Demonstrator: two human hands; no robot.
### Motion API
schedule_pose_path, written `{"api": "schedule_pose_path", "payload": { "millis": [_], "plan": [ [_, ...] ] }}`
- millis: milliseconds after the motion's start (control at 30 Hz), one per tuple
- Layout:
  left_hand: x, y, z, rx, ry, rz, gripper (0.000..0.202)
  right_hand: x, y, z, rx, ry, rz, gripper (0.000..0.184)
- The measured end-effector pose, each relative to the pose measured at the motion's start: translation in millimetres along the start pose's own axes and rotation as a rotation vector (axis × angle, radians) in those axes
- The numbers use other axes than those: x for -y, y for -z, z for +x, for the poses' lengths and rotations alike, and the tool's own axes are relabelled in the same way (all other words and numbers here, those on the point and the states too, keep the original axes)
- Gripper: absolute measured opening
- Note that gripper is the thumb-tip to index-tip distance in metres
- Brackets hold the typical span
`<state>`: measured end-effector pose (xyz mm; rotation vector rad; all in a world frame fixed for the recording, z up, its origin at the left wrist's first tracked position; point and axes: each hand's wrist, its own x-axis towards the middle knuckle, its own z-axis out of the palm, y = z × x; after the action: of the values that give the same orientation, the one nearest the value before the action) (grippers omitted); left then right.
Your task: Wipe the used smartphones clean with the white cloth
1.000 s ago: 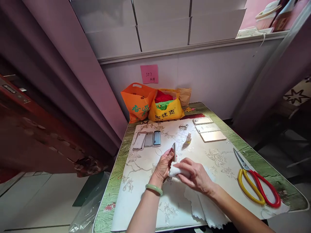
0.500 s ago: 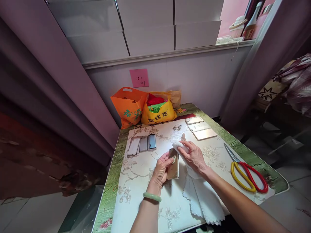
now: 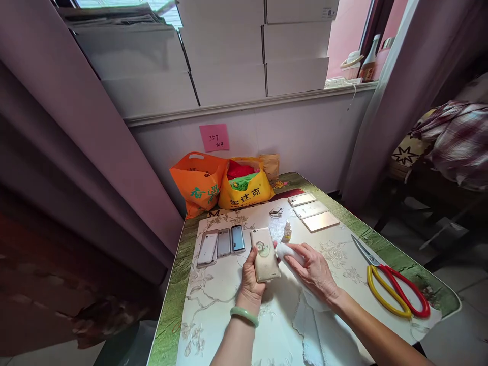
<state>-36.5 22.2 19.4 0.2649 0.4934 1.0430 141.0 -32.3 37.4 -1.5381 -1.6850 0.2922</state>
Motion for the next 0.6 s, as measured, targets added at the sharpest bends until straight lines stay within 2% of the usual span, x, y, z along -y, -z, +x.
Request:
{"api": "schedule_pose_path", "payload": {
  "millis": [133, 300, 367, 433, 533, 600],
  "plan": [
    [-2, 8.2, -3, 0.082, 0.003, -0.016, 0.049, 3, -5, -17, 0.053, 0.114, -0.012, 0.028],
    [0, 4.1, -8, 0.018, 0.016, -0.032, 0.048, 29, -9, -27, 0.140, 0.411, -0.162, 0.027],
    [2, 2.0, -10, 0.012, 0.041, -0.021, 0.047, 39, -10, -26, 0.171, 0.489, -0.224, 0.025],
    [3, 1.0, -11, 0.050, 0.071, -0.001, 0.051, 43, -11, -22, 0.170, 0.502, -0.243, 0.024],
    [4, 1.3, -12, 0.114, 0.096, 0.009, 0.057, 43, -10, -13, 0.162, 0.413, -0.167, 0.025],
    [5, 2.0, -13, 0.092, 0.064, -0.010, 0.054, 42, -7, -7, 0.197, 0.288, -0.038, 0.043]
  ]
}}
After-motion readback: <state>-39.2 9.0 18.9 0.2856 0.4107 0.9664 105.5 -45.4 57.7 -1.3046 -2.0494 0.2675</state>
